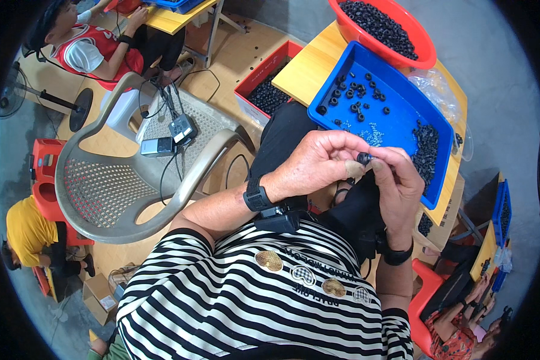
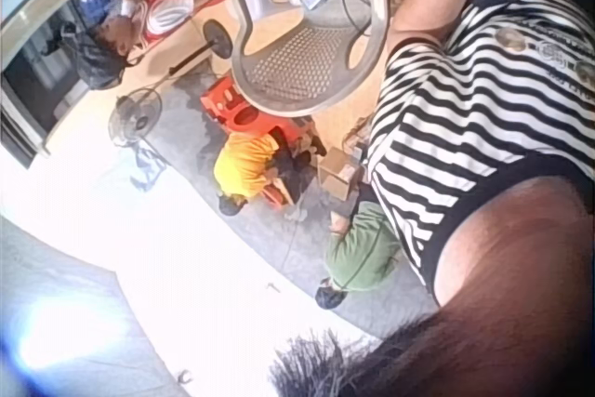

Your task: The recorder is assembling small black rubber rings with blue plastic inserts at a workstation.

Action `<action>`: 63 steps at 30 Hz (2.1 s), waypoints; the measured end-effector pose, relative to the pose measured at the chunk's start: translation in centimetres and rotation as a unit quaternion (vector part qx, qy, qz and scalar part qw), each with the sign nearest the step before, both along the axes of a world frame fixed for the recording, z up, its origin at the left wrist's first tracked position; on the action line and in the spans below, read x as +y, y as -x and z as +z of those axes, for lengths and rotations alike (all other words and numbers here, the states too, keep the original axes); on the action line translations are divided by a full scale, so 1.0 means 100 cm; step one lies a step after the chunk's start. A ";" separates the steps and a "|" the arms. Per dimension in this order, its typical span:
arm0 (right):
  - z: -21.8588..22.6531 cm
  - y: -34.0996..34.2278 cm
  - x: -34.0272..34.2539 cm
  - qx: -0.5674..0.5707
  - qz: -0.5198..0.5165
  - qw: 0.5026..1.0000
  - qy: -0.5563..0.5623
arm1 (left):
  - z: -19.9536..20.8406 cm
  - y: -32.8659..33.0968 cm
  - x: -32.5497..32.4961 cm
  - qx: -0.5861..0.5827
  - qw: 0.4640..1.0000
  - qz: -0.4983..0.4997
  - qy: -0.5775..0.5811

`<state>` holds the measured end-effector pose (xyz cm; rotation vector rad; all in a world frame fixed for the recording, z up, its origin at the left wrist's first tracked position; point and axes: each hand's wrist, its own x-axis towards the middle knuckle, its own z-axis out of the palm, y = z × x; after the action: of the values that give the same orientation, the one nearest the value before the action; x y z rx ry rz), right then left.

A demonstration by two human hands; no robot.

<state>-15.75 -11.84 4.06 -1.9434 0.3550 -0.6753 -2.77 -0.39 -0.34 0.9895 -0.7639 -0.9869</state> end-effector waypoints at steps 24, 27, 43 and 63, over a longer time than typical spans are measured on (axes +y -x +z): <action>0.002 -0.026 -0.108 0.236 0.059 0.927 0.286 | -0.017 -0.020 0.012 0.049 0.998 0.018 -0.025; -0.021 -0.033 -0.130 0.290 0.062 0.915 0.273 | -0.023 -0.023 0.012 0.053 0.998 0.025 -0.032; -0.047 -0.046 -0.146 0.370 0.088 0.892 0.243 | -0.025 -0.032 0.004 0.053 0.998 0.006 -0.029; -0.024 -0.093 -0.125 0.418 0.117 0.854 0.287 | -0.037 -0.043 0.013 0.091 0.996 0.026 -0.005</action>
<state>-6.46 -24.29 1.68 -2.7445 0.4585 0.3251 1.49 0.92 -4.03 0.9091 -0.5800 -1.0208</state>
